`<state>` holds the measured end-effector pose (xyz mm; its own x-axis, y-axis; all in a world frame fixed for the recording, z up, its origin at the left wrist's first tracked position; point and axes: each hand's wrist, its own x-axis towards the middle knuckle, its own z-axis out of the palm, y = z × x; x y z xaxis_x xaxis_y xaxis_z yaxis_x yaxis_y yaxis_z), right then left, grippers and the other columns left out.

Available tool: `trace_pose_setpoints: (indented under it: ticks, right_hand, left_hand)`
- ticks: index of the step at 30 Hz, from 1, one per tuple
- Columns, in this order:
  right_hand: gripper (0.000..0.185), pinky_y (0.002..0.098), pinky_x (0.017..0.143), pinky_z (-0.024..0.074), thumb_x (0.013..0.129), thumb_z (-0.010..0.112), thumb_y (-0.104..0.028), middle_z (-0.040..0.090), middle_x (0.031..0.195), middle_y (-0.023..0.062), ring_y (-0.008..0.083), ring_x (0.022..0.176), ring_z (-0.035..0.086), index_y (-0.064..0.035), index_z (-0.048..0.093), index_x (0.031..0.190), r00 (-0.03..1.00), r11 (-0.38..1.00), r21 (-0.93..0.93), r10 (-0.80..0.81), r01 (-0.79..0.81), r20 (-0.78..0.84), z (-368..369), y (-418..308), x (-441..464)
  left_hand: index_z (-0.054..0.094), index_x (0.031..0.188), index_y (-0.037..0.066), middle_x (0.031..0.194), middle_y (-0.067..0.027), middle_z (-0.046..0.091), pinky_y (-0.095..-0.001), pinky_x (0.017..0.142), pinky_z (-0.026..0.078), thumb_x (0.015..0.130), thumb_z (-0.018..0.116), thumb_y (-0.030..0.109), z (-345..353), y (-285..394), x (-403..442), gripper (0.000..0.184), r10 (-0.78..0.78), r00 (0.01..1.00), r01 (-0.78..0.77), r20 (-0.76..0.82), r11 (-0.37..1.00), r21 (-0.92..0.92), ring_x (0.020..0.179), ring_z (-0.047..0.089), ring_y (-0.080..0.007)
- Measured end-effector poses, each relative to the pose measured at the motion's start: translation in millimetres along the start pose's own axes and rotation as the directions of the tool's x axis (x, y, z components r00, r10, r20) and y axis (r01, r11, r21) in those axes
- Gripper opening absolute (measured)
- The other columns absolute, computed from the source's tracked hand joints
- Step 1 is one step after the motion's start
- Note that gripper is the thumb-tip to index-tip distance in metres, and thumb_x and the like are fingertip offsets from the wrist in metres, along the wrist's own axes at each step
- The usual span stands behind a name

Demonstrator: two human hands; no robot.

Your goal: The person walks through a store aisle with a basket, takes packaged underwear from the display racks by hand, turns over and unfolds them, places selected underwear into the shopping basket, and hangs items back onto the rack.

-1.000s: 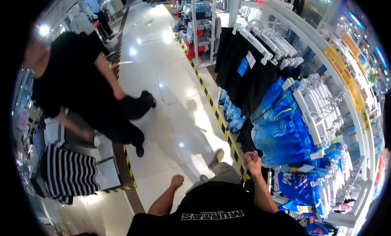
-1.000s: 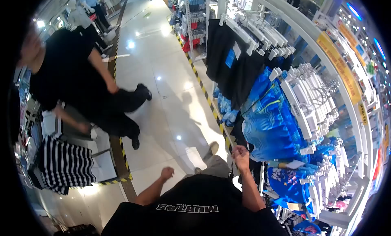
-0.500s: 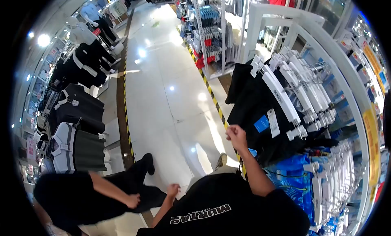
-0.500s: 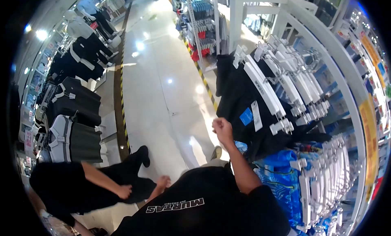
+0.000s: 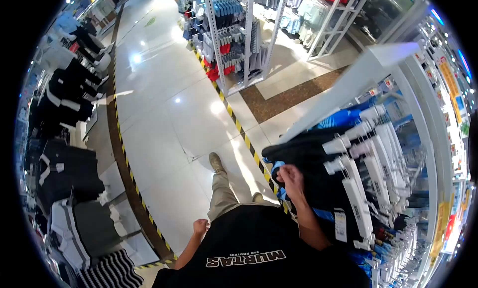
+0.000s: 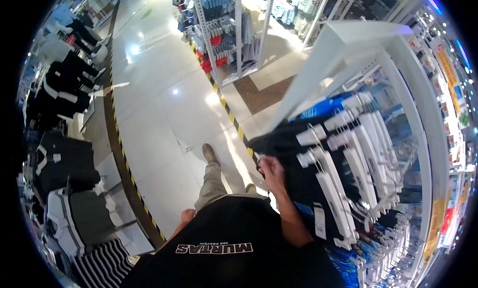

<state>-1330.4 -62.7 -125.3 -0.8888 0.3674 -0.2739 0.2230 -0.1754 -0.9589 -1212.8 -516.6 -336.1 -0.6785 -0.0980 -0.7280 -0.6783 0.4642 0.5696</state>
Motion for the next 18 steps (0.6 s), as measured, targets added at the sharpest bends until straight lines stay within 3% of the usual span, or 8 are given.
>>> trace_pose_setpoints:
  ticks: [3,4,6,7,8,11,14,18]
  right_hand:
    - [0.019,0.0264,0.067,0.0512,0.091,0.066,-0.018,0.067,0.079,0.0045,0.0094,0.07,0.061,0.0008,0.066,0.092,0.983,0.862,-0.507,0.11,-0.023,0.144,11,-13,21]
    - [0.025,0.0304,0.07,0.0506,0.086,0.069,-0.02,0.069,0.082,0.0099,0.0139,0.076,0.063,0.0012,0.066,0.099,0.958,0.847,-0.525,0.211,-0.079,0.195,26,-24,31]
    - [0.027,0.0311,0.071,0.0515,0.087,0.068,-0.022,0.07,0.084,0.0111,0.0164,0.077,0.065,0.0005,0.067,0.102,0.947,0.765,-0.643,0.181,0.033,0.265,63,-22,52]
    - [0.028,0.0314,0.071,0.052,0.087,0.068,-0.022,0.07,0.085,0.0117,0.0176,0.078,0.066,0.0001,0.067,0.103,0.941,0.71,-0.698,0.165,0.095,0.295,78,-23,66]
    - [0.032,0.0332,0.074,0.0529,0.086,0.068,-0.026,0.07,0.089,0.0134,0.0223,0.08,0.068,-0.0006,0.066,0.105,0.929,0.786,-0.615,0.188,0.053,0.32,98,-20,82]
    - [0.036,0.0335,0.074,0.0525,0.083,0.069,-0.031,0.07,0.089,0.0134,0.0248,0.08,0.067,-0.0029,0.066,0.105,0.937,0.869,-0.492,0.215,-0.054,0.276,144,-2,139]
    - [0.034,0.0336,0.071,0.0507,0.085,0.068,-0.034,0.069,0.089,0.0127,0.0272,0.079,0.065,-0.0038,0.066,0.1,0.984,0.601,-0.792,0.048,0.109,0.172,174,6,191]
    - [0.037,0.036,0.065,0.0497,0.086,0.064,-0.036,0.066,0.07,0.0135,0.0278,0.071,0.065,-0.0008,0.064,0.077,0.984,0.754,-0.656,0.079,0.046,0.16,200,-41,248]
  left_hand:
    - [0.068,0.093,-0.004,0.073,-0.0098,0.067,-0.0325,0.053,0.048,0.084,0.06,0.016,-34,38,63,0.022,-0.004,0.995,-0.014,0.1,0.984,0.177,0.064,0.063,-0.0183]
    - [0.068,0.092,-0.003,0.073,-0.01,0.066,-0.0327,0.053,0.048,0.084,0.06,0.015,-53,57,88,0.022,-0.03,0.992,0.005,0.118,0.978,0.207,0.064,0.063,-0.0186]
    - [0.067,0.093,-0.003,0.074,-0.01,0.067,-0.032,0.049,0.048,0.084,0.058,0.015,-89,69,156,0.022,0.076,0.97,-0.137,0.233,0.956,0.26,0.059,0.063,-0.0185]
    - [0.066,0.094,-0.002,0.074,-0.0101,0.067,-0.0316,0.047,0.047,0.084,0.057,0.016,-99,105,182,0.023,-0.033,0.982,0.002,0.187,0.986,0.164,0.056,0.063,-0.0188]
    - [0.065,0.095,-0.001,0.075,-0.0101,0.068,-0.0312,0.044,0.047,0.084,0.057,0.017,-109,138,210,0.023,-0.141,0.98,0.134,0.139,0.989,0.056,0.053,0.063,-0.019]
    - [0.068,0.093,-0.001,0.073,-0.011,0.069,-0.0306,0.048,0.05,0.085,0.056,0.018,-150,232,318,0.024,0.114,0.981,-0.145,0.155,0.967,0.208,0.054,0.065,-0.019]
    - [0.065,0.093,-0.006,0.075,-0.0125,0.067,-0.0304,0.053,0.052,0.088,0.057,0.015,-190,361,376,0.023,0.305,0.944,-0.325,0.122,0.921,0.212,0.058,0.061,-0.0171]
    - [0.064,0.097,-0.005,0.078,-0.0108,0.066,-0.0297,0.056,0.053,0.089,0.057,0.014,-196,497,404,0.022,0.408,0.902,-0.427,0.143,0.892,0.148,0.063,0.062,-0.0173]
